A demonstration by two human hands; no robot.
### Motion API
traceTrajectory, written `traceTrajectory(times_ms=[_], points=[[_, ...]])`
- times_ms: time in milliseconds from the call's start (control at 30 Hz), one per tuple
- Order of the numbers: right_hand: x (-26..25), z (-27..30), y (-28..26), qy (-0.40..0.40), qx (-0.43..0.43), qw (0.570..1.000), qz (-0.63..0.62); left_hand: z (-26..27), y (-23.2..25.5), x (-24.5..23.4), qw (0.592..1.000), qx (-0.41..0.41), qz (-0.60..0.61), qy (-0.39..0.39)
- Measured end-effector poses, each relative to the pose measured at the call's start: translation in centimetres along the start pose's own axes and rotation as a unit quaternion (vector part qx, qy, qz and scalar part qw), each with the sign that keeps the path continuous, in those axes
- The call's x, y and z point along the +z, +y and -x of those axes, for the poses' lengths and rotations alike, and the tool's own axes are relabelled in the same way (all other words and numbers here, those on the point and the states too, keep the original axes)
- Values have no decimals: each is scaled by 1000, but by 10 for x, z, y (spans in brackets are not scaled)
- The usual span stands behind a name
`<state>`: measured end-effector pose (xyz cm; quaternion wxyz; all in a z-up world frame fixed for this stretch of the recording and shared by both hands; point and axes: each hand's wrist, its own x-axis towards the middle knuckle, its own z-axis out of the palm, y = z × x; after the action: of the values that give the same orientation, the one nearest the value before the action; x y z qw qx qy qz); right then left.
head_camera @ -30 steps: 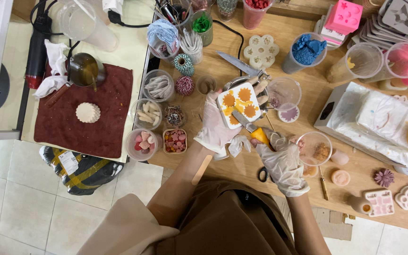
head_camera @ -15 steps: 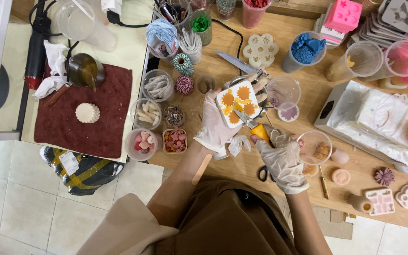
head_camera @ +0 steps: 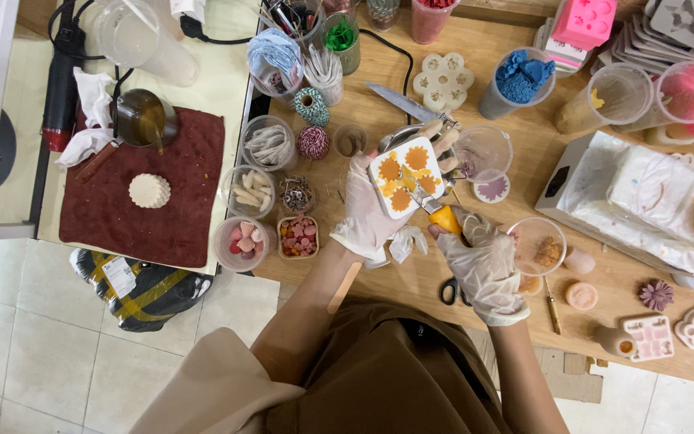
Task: The person applies liquid wax from a container onto a solid wax shape using a small spoon, then uses scissors to trim the edge of a silicone mold while holding it by hand.
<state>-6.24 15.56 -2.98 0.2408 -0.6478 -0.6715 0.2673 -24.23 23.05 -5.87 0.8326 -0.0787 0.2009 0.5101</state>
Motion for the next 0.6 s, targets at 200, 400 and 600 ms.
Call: traceTrajectory(times_ms=[200, 400, 600], points=[[2, 5, -7, 5, 36, 999, -31, 6, -4, 12, 984, 18, -12, -176], [-3, 5, -11, 2, 50, 998, -34, 5, -7, 13, 987, 33, -28, -155], [-7, 7, -9, 12, 56, 997, -57, 8, -6, 13, 988, 30, -25, -151]])
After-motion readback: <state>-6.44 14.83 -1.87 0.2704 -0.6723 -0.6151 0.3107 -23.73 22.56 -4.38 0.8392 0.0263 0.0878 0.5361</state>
